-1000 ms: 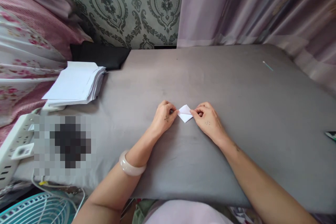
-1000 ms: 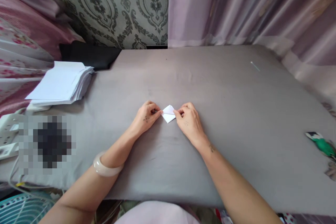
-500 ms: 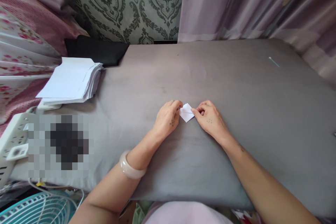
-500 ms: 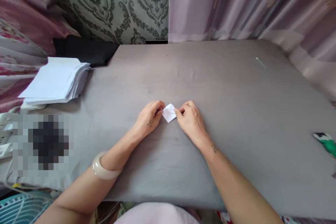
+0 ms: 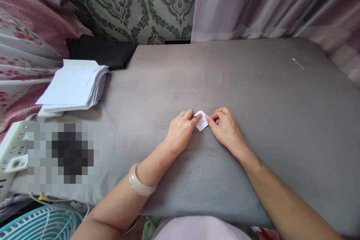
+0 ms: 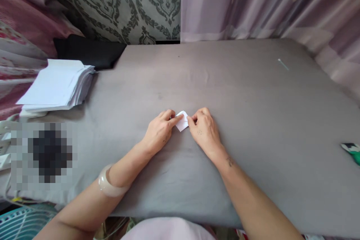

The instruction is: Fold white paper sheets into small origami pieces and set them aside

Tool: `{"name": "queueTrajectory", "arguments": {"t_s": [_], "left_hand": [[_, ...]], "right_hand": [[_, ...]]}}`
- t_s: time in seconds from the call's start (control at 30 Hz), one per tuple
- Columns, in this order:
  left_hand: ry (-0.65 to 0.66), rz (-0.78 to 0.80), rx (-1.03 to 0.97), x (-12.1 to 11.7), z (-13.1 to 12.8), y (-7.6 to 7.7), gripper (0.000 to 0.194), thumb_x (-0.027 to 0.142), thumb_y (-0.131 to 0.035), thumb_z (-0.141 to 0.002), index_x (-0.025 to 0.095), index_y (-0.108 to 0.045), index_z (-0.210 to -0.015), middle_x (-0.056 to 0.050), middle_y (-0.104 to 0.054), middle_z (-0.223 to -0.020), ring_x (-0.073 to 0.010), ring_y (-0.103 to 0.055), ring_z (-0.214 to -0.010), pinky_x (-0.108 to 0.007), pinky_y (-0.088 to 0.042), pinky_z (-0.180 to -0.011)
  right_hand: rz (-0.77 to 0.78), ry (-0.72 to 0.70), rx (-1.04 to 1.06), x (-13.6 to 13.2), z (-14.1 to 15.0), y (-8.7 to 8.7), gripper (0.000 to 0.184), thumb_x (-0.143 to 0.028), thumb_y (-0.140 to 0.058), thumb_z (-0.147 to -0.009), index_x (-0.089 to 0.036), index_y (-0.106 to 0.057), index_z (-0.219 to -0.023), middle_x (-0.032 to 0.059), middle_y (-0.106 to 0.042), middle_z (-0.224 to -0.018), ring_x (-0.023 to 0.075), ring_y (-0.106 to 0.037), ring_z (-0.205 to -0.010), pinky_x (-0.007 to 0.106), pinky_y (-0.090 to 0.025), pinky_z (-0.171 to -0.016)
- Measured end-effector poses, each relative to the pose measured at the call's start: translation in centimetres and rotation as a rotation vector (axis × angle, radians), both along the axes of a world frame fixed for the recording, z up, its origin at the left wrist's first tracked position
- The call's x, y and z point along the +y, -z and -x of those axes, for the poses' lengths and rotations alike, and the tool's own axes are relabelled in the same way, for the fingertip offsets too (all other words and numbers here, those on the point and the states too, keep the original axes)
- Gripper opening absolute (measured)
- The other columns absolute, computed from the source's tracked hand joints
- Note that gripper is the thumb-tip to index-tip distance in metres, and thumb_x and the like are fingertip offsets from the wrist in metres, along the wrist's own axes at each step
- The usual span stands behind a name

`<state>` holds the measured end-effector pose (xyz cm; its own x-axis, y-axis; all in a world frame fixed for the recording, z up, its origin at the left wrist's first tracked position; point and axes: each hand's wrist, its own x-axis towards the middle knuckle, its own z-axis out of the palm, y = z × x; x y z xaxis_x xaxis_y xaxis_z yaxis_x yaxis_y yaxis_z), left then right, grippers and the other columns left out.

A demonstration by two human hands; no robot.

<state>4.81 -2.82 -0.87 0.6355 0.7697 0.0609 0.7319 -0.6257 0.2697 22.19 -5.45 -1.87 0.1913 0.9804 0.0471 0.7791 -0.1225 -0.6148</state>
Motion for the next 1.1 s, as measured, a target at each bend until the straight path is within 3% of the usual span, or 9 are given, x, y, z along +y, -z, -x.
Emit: {"name": "queueTrajectory", "arguments": {"t_s": [0.17, 0.33, 0.4, 0.5, 0.7, 0.9, 1.1], "left_hand": [[0.000, 0.021, -0.013, 0.3, 0.3, 0.3, 0.043, 0.012, -0.032, -0.096, 0.027, -0.052, -0.130, -0.006, -0.055, -0.108, -0.0178, -0.050, -0.091, -0.026, -0.044, -0.078], [-0.006, 0.054, -0.002, 0.4, 0.3, 0.3, 0.044, 0.011, -0.030, -0.095, 0.027, -0.054, -0.129, -0.007, -0.054, -0.110, -0.0193, -0.049, -0.092, -0.028, -0.042, -0.078], [-0.005, 0.044, 0.011, 0.4, 0.3, 0.3, 0.045, 0.011, -0.030, -0.095, 0.026, -0.054, -0.129, -0.007, -0.055, -0.110, -0.0193, -0.049, -0.092, -0.028, -0.042, -0.078], [0.010, 0.010, 0.010, 0.4, 0.3, 0.3, 0.044, 0.012, -0.030, -0.096, 0.026, -0.055, -0.129, -0.007, -0.055, -0.109, -0.0186, -0.049, -0.091, -0.027, -0.042, -0.078], [0.035, -0.053, 0.015, 0.4, 0.5, 0.4, 0.043, 0.012, -0.031, -0.095, 0.026, -0.056, -0.127, -0.007, -0.055, -0.105, -0.0178, -0.049, -0.089, -0.026, -0.042, -0.077], [0.039, -0.051, 0.030, 0.3, 0.6, 0.2, 0.045, 0.009, -0.033, -0.094, 0.025, -0.053, -0.130, -0.007, -0.056, -0.107, -0.0172, -0.050, -0.089, -0.026, -0.043, -0.076], [0.033, -0.080, 0.024, 0.3, 0.7, 0.1, 0.045, 0.006, -0.035, -0.092, 0.024, -0.053, -0.129, -0.006, -0.057, -0.106, -0.0158, -0.052, -0.088, -0.025, -0.044, -0.075]], "right_hand": [[-0.001, 0.005, 0.093, 0.0, -0.7, -0.2, 0.019, -0.036, -0.060, -0.081, -0.020, -0.058, -0.070, 0.0053, -0.059, -0.087, 0.0150, -0.057, -0.067, 0.033, -0.048, -0.069], [0.009, 0.104, 0.555, -0.2, -2.3, 0.1, 0.027, -0.041, -0.061, -0.079, -0.020, -0.063, -0.097, 0.0036, -0.067, -0.085, 0.0149, -0.063, -0.068, 0.030, -0.052, -0.062], [-0.065, 0.144, 0.614, -0.5, -2.2, 0.1, 0.026, -0.040, -0.058, -0.082, -0.019, -0.063, -0.098, 0.0049, -0.069, -0.086, 0.0166, -0.066, -0.075, 0.032, -0.055, -0.067], [-0.188, 0.104, 0.464, -1.3, -1.2, -0.2, 0.022, -0.035, -0.055, -0.086, -0.021, -0.066, -0.099, 0.0061, -0.071, -0.093, 0.0191, -0.068, -0.085, 0.037, -0.055, -0.079], [-0.305, -0.184, 0.166, -2.5, 0.6, -1.2, 0.028, -0.019, -0.041, -0.093, -0.023, -0.067, -0.105, 0.0045, -0.071, -0.105, 0.0173, -0.065, -0.098, 0.032, -0.049, -0.091], [-0.264, -0.124, -0.022, -2.6, -0.4, -1.1, 0.033, -0.012, -0.041, -0.088, -0.021, -0.070, -0.101, 0.0070, -0.068, -0.100, 0.0198, -0.063, -0.093, 0.033, -0.049, -0.085], [-0.207, -0.189, -0.188, -3.0, -0.7, -0.6, 0.037, -0.009, -0.043, -0.084, -0.016, -0.070, -0.109, 0.0092, -0.066, -0.100, 0.0234, -0.060, -0.094, 0.037, -0.049, -0.085]]}}
